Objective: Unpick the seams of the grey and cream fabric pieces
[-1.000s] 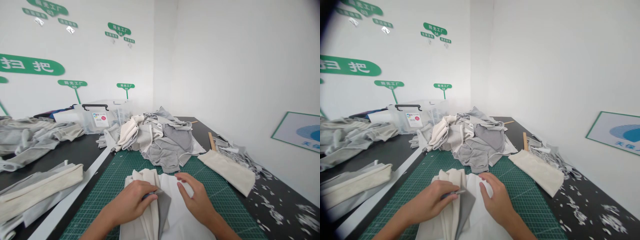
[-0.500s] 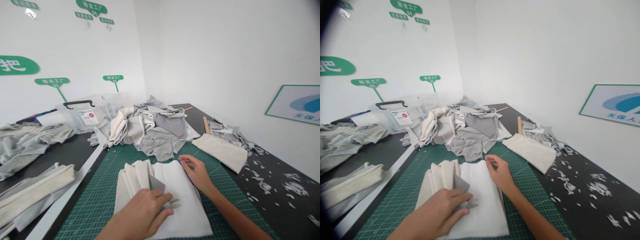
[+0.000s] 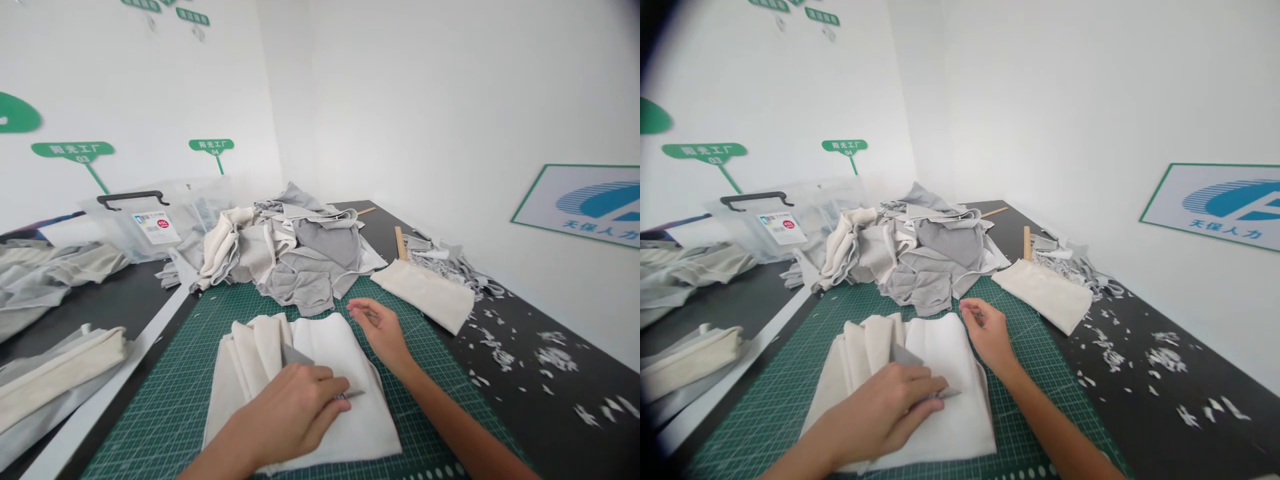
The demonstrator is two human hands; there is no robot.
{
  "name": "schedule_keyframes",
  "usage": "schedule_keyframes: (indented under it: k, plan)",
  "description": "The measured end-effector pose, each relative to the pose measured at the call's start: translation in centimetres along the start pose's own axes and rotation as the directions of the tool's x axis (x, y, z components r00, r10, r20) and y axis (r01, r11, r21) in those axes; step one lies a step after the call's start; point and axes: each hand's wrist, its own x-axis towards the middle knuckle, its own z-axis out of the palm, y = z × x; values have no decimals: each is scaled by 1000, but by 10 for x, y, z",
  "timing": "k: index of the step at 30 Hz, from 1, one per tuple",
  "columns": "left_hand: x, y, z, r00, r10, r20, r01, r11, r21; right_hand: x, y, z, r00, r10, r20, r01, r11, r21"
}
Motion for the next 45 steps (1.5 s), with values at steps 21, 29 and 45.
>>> schedule_keyframes:
  k: [21, 29, 45]
  plan:
    - [-17, -22, 3, 987, -111, -115, 103, 992, -75, 0, 2, 3, 1000, 11, 10, -10, 1000, -11]
    - [-30, -57, -9, 973, -198, -117, 211, 971, 116, -1, -3, 1, 1000, -6, 2, 6, 1000, -14]
    - [-35, -25, -7, 987, -111, -116, 113, 993, 15, -2, -3, 3, 1000, -11, 1, 11, 1000, -25]
